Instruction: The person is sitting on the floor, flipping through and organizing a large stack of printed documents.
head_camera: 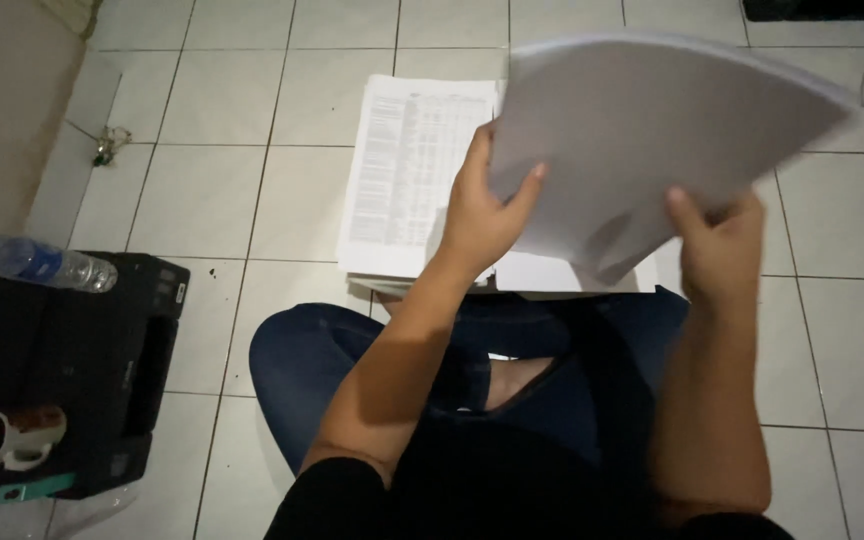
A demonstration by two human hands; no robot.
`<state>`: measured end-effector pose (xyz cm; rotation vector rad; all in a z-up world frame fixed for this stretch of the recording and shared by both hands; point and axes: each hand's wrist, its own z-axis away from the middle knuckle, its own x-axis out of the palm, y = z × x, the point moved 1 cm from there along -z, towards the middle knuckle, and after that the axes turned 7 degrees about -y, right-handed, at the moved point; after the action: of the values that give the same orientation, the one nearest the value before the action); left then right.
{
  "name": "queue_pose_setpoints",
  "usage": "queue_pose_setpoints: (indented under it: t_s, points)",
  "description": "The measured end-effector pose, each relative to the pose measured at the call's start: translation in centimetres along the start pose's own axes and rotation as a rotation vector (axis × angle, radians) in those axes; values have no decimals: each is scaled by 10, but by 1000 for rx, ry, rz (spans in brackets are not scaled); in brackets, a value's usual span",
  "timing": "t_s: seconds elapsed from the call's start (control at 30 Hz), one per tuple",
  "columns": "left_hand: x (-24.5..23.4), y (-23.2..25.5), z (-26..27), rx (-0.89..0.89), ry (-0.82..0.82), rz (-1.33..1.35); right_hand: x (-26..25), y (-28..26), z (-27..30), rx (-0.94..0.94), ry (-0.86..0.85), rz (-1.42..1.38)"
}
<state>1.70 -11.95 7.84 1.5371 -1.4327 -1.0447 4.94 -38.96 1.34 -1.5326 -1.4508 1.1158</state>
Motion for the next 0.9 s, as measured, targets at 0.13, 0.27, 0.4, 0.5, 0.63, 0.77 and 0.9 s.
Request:
queue_pose_setpoints:
  t_s: [0.13, 0.27, 0.4, 0.5, 0.63, 0.77, 0.9]
  points:
    - [2, -20, 2, -119, -5, 69, 32, -31, 8, -65, -90, -87]
    - [13, -46, -1, -26, 60, -384, 51, -1, 9, -169, 166, 329]
    - [31, -31, 9, 104, 12, -369, 96, -49, 20, -244, 225, 480]
    - [19, -66, 0, 234, 170, -267, 69, -31, 14, -372, 304, 617]
    - [6, -19, -5, 263, 94, -48, 43, -57, 6, -353, 187, 355]
    - [-3, 16, -6, 113, 91, 13, 41, -74, 12, -93, 25, 56]
    - [-10, -2, -13, -200, 111, -10, 42, -55, 8, 87, 134, 107]
